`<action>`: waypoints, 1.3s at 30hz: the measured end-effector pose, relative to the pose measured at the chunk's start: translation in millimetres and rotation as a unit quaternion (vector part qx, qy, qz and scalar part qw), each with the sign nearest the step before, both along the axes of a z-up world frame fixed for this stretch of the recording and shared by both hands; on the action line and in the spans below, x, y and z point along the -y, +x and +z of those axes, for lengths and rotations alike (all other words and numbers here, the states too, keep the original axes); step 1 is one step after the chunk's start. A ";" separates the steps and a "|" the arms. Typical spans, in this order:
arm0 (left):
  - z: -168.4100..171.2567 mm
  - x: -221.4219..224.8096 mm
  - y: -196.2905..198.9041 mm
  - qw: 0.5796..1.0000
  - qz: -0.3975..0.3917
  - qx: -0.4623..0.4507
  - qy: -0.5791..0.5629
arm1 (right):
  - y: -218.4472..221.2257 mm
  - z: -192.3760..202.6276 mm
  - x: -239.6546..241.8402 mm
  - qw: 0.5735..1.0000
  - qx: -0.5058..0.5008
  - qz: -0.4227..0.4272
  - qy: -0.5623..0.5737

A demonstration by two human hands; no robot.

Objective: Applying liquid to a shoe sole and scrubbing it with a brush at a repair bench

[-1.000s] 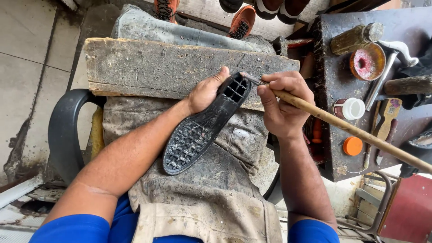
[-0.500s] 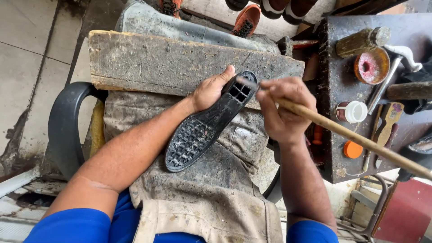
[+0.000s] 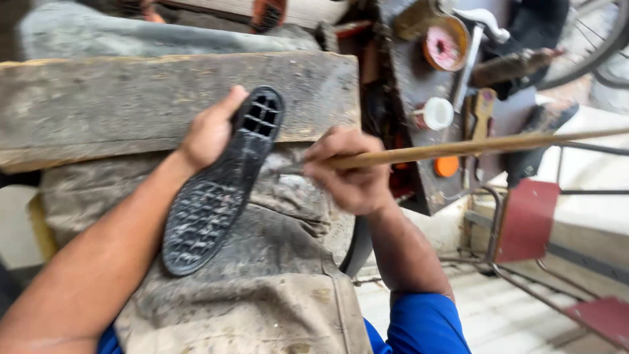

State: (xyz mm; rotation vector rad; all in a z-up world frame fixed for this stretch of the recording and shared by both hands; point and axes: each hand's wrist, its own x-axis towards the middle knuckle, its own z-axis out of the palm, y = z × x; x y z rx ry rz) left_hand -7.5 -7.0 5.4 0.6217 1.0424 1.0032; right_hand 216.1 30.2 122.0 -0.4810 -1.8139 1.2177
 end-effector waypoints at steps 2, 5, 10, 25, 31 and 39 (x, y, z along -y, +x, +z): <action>6.0 5.6 -4.3 0.997 0.071 0.022 0.028 | 39.7 15.9 -26.2 0.981 0.071 -0.121 0.134; 15.9 24.2 -10.9 0.990 0.081 0.116 0.000 | 110.8 9.1 -59.5 0.939 -0.017 -0.339 0.053; 17.1 28.3 -21.3 0.950 0.089 0.296 -0.035 | 188.7 -8.7 -82.3 0.910 0.085 -0.405 -0.018; 43.1 82.0 -34.1 0.897 0.059 0.437 0.042 | 202.5 -20.5 -79.4 0.846 -0.017 -0.507 -0.166; 48.8 100.3 -30.6 0.926 0.030 0.375 0.021 | 219.0 -57.0 -77.5 0.795 -0.223 -0.483 -0.291; 69.8 90.2 -21.5 0.857 -0.018 0.513 0.028 | 218.4 -62.3 -75.2 0.745 -0.290 -0.515 -0.308</action>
